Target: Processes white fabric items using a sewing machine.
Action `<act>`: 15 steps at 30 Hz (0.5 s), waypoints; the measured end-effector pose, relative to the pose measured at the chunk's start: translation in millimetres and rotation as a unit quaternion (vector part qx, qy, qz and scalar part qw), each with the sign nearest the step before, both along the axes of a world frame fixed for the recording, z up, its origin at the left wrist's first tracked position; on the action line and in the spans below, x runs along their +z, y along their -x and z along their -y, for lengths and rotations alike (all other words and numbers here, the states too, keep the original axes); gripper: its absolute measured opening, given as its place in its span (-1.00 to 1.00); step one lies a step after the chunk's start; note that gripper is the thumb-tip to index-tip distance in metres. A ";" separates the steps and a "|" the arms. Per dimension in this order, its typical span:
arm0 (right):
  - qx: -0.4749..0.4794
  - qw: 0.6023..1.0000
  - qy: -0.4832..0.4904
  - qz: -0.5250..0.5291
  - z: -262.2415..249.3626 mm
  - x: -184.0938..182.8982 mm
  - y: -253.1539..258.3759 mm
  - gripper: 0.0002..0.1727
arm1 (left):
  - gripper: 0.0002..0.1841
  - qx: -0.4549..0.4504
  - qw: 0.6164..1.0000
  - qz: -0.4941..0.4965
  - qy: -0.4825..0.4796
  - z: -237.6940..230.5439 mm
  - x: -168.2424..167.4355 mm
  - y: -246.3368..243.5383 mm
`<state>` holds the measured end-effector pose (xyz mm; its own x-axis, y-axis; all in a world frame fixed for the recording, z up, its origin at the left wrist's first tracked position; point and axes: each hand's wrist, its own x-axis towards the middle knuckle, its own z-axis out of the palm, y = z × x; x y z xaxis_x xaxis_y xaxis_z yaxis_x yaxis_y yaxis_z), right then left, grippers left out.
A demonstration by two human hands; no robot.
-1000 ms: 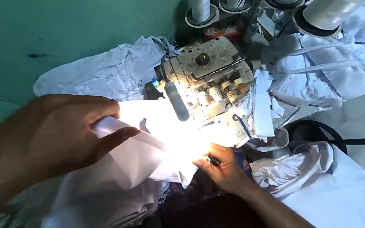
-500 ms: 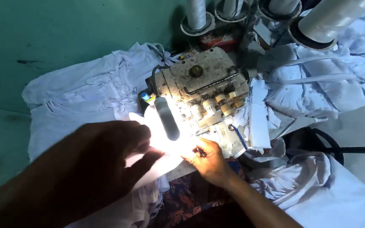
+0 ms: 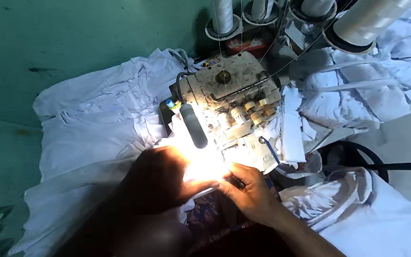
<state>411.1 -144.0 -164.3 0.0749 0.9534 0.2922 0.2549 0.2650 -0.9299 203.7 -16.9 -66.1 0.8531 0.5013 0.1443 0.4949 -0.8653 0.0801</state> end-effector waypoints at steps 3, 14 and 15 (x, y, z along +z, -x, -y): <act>-0.021 1.000 0.003 0.023 9.2 -14.1 0.1 -0.69 | -0.21 0.050 0.995 -0.050 -0.068 -10.4 -26.2 10.5; -0.063 0.998 -0.004 -0.031 10.4 -30.3 12.7 -0.75 | -0.30 0.122 0.984 -0.121 -0.040 -57.1 -10.8 19.9; -0.069 0.997 -0.010 -0.039 4.0 -30.3 14.6 -0.76 | -0.32 0.107 0.986 -0.120 -0.036 -69.1 -8.6 23.9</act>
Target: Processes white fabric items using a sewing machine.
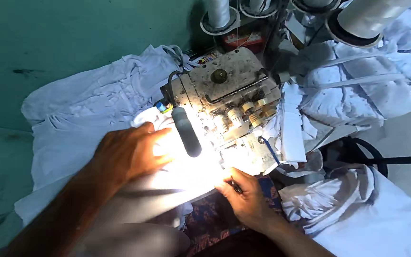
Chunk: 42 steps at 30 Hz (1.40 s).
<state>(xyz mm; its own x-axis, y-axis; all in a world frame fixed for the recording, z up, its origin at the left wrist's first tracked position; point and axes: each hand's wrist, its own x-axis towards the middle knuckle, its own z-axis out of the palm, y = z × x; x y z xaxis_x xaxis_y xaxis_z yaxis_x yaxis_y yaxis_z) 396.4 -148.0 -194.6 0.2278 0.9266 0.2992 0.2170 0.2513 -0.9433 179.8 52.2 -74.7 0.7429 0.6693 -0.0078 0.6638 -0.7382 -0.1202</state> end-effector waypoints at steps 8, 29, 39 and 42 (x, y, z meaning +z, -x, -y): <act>-0.011 0.999 0.013 -0.031 -61.4 12.0 3.5 -0.82 | -0.46 -0.070 0.996 0.049 0.036 -57.9 81.7 51.2; 0.053 0.996 0.045 0.051 -66.7 24.7 -16.2 -0.81 | -0.65 -0.063 0.988 0.063 0.126 85.7 130.4 94.5; 0.201 0.964 -0.083 0.151 -55.3 84.0 7.1 -0.70 | -0.68 -0.130 0.984 0.067 0.101 142.9 144.2 79.4; 0.228 0.960 -0.102 0.124 -43.3 93.7 6.6 -0.75 | -0.68 -0.147 0.981 0.085 0.097 139.4 144.2 69.2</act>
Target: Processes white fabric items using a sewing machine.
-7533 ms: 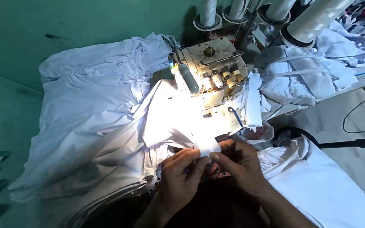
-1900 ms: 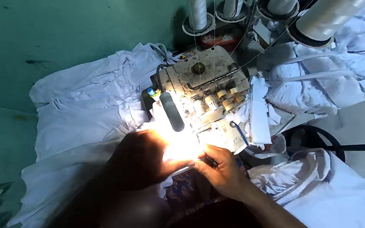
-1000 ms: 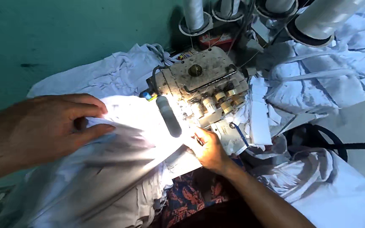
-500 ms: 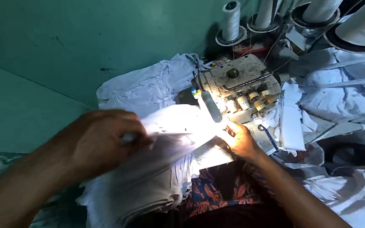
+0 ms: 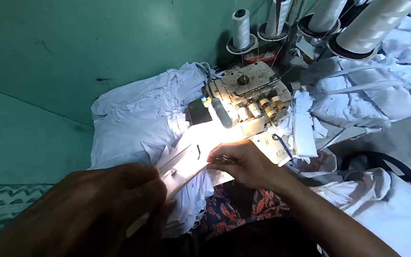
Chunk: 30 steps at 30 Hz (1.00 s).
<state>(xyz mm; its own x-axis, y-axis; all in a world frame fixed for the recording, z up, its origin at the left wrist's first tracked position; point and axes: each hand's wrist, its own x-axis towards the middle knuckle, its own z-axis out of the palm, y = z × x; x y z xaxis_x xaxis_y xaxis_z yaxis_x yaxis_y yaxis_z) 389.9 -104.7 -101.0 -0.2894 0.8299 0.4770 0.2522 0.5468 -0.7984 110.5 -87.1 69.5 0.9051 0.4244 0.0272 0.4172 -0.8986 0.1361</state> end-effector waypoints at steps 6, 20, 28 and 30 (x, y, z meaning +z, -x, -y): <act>-0.130 0.990 0.037 0.047 51.4 -42.5 -28.9 -0.65 | -0.48 0.063 0.989 -0.003 -0.130 -29.4 -33.9 -16.7; -0.220 0.970 0.094 -0.035 40.7 -83.5 -18.4 -0.67 | -0.71 0.038 0.998 0.036 -0.025 -91.0 -32.4 -37.6; -0.215 0.973 0.086 -0.017 -12.3 -59.6 -19.3 -0.72 | -0.65 0.034 0.998 0.039 0.049 -51.9 -5.9 -35.1; -0.183 0.982 0.053 -0.010 -14.9 -42.1 -19.1 -0.66 | -0.66 0.020 0.996 0.049 0.071 -38.0 1.5 -29.2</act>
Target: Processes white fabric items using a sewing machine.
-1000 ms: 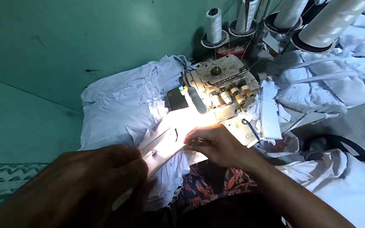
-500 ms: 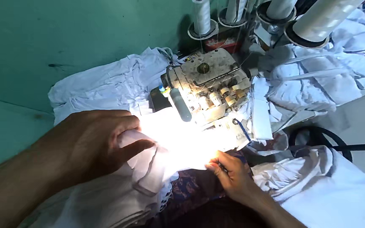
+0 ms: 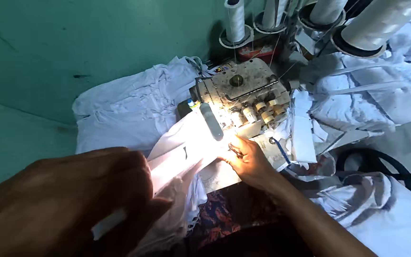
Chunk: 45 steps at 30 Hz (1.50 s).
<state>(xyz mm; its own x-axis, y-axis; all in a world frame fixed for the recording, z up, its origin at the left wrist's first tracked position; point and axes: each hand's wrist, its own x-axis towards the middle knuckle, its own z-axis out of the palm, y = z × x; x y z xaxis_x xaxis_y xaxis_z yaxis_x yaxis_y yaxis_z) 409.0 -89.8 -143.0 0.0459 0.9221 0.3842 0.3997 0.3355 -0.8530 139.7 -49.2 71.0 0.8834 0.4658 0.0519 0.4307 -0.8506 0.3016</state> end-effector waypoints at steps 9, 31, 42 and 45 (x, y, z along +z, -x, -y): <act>0.157 0.985 -0.044 -0.053 29.7 48.7 11.1 -0.73 | -0.67 0.010 0.997 0.011 -0.078 26.5 -3.6 10.3; -0.011 0.994 0.037 -0.100 37.8 -37.0 6.1 -0.58 | -0.68 0.033 0.995 0.058 -0.080 -63.6 -51.0 -21.9; -0.027 0.995 0.042 -0.088 23.9 -36.9 5.4 -0.68 | -0.63 -0.014 0.996 0.045 -0.079 -49.5 -107.3 -65.4; -0.032 0.995 0.051 -0.081 24.1 -36.6 5.6 -0.70 | -0.43 0.001 0.993 0.003 -0.120 -40.7 -135.3 -70.9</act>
